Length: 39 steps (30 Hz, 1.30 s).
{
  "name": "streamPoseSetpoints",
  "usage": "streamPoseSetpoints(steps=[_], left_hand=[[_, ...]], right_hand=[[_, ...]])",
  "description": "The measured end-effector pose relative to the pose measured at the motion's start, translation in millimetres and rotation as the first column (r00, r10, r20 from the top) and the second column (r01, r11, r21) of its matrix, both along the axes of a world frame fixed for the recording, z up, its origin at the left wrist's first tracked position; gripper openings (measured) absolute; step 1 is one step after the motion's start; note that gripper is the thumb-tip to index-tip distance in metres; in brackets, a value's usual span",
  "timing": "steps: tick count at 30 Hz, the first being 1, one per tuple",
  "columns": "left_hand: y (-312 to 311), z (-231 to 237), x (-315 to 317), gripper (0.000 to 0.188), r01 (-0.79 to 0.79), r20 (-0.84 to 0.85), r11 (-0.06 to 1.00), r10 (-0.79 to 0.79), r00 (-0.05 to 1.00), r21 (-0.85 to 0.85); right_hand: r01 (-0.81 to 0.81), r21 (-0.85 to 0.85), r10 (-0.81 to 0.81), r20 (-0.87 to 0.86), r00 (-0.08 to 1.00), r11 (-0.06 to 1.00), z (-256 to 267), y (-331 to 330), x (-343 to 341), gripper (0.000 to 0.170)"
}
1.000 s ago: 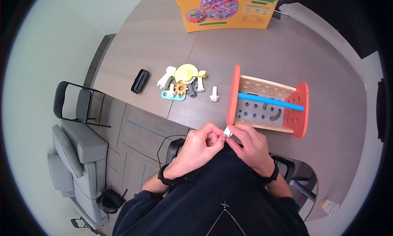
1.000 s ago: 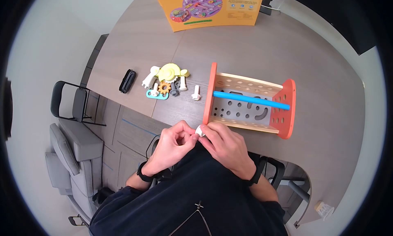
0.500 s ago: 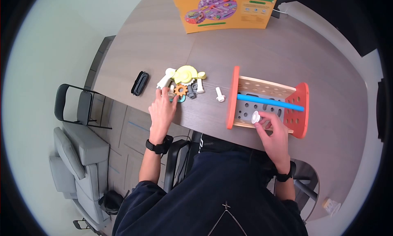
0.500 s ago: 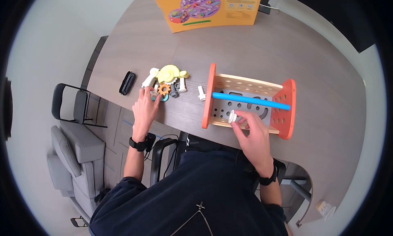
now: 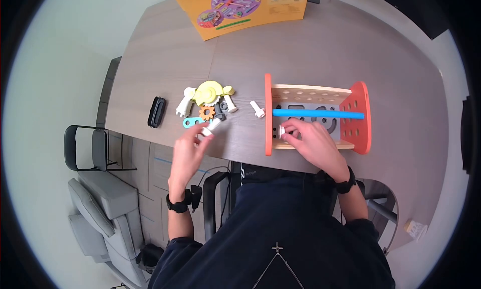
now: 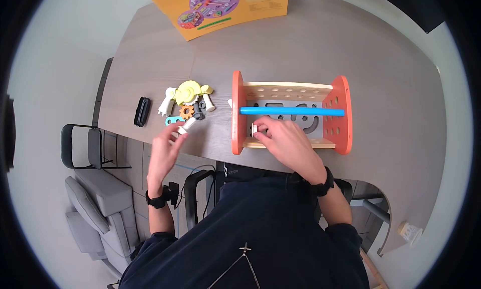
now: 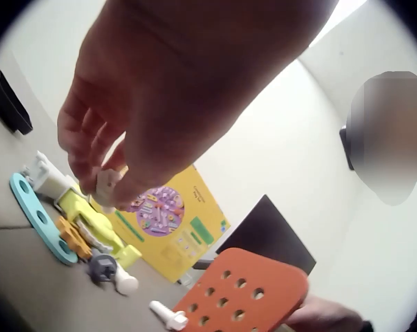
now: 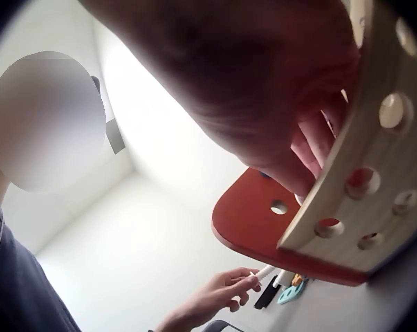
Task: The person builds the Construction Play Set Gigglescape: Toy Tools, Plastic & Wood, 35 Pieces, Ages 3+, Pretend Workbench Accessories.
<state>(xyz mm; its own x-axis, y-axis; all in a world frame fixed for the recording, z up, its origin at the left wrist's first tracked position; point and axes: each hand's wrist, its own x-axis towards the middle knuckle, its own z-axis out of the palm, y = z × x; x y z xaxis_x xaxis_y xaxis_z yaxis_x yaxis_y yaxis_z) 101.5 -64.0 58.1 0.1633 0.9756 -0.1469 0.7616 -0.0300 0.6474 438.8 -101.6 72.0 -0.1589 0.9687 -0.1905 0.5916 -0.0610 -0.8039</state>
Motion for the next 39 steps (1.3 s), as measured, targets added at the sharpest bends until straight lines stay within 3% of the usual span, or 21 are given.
streamPoseSetpoints(steps=[2,5,11,14,20,23,29,35,39], left_hand=[[-3,-2,14,0.038,0.166,0.188,0.978,-0.14,0.972,-0.128],[2,-9,40,0.039,0.323,0.287,0.91,-0.246,0.926,-0.262],[18,-27,58,0.042,0.436,0.419,0.842,-0.288,0.861,-0.318],[26,-31,58,0.046,0.49,0.445,0.823,-0.337,0.83,-0.289],[27,-47,66,0.047,0.522,0.493,0.791,-0.332,0.804,-0.319],[27,-57,68,0.047,0.476,0.518,0.79,-0.242,0.82,-0.385],[20,-67,68,0.034,0.412,0.634,0.84,-0.109,0.766,-0.354],[22,-65,68,0.032,0.35,0.617,0.796,0.036,0.786,-0.493],[25,-68,68,0.043,0.303,0.536,0.771,0.059,0.842,-0.56]], right_hand=[[-0.027,-0.009,0.027,-0.033,0.999,1.0,-3,5,-3,0.028],[-0.043,-0.098,0.047,0.038,0.998,0.994,4,12,-6,0.028],[-0.092,-0.035,0.095,0.092,0.991,0.995,-17,20,-5,0.023],[-0.129,-0.064,0.128,-0.014,0.992,0.99,-21,25,-5,0.023],[-0.136,-0.093,0.133,-0.038,0.99,0.986,-28,28,-5,0.023],[-0.15,-0.114,0.15,-0.007,0.989,0.982,-23,30,-5,0.025],[-0.178,-0.091,0.182,0.03,0.983,0.98,-26,33,-8,0.026],[-0.187,-0.147,0.182,-0.049,0.982,0.971,-22,36,-10,0.028],[-0.204,-0.18,0.203,-0.024,0.979,0.962,-23,38,-10,0.034]])
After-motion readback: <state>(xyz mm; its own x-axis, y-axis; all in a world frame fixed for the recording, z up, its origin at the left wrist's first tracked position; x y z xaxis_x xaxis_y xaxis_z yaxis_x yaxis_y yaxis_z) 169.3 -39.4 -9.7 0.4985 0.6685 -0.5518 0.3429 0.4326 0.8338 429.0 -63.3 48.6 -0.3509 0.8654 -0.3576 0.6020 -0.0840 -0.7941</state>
